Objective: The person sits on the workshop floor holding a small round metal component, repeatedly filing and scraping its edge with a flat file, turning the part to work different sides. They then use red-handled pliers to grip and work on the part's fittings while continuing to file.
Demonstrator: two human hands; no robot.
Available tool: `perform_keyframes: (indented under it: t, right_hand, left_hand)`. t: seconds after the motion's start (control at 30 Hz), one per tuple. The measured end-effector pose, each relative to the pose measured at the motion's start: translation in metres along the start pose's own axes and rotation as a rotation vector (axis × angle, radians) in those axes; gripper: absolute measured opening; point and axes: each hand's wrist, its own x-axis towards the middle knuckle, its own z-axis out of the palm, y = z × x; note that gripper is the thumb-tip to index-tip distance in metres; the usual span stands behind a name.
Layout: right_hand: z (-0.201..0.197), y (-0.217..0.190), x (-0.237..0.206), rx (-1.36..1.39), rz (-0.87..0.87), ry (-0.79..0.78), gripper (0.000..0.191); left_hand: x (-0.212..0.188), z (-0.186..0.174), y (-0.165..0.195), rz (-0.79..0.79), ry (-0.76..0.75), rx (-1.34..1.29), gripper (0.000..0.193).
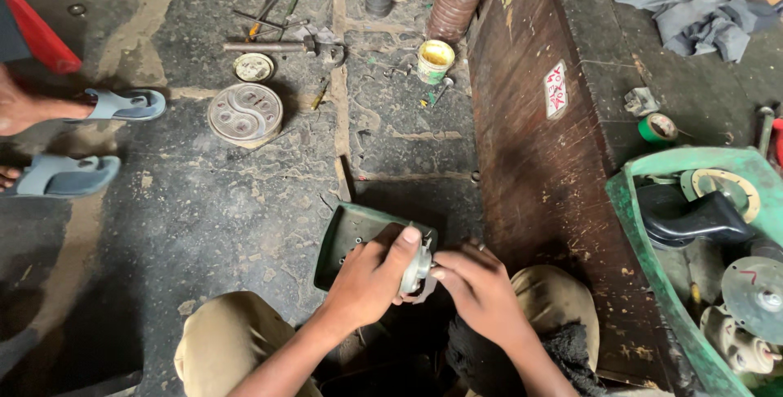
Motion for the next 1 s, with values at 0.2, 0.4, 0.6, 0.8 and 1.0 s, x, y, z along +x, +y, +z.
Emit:
perform_keyframes:
  t: [0.2, 0.4, 0.6, 0.8, 1.0]
  right_hand:
    - [0.003, 0.02, -0.005, 0.651, 0.521, -0.014, 0.022]
    - [0.015, 0.022, -0.009, 0.867, 0.562, 0.045, 0.018]
    - [0.022, 0.015, -0.009, 1.155, 0.61, 0.163, 0.02]
    - [0.014, 0.015, -0.011, 0.643, 0.522, -0.128, 0.011]
    - [0.012, 0.012, -0.017, 1.08, 0.461, -0.08, 0.013]
  left_hand:
    - [0.001, 0.006, -0.009, 0.224, 0.135, 0.242, 0.08]
    - [0.003, 0.01, -0.011, 0.174, 0.147, 0.087, 0.084]
    - [0.004, 0.009, -0.017, 0.35, 0.191, 0.213, 0.086]
    - [0.004, 0.003, -0.02, 0.472, 0.152, 0.257, 0.088]
    - [0.001, -0.024, 0.002, 0.525, -0.084, 0.437, 0.096]
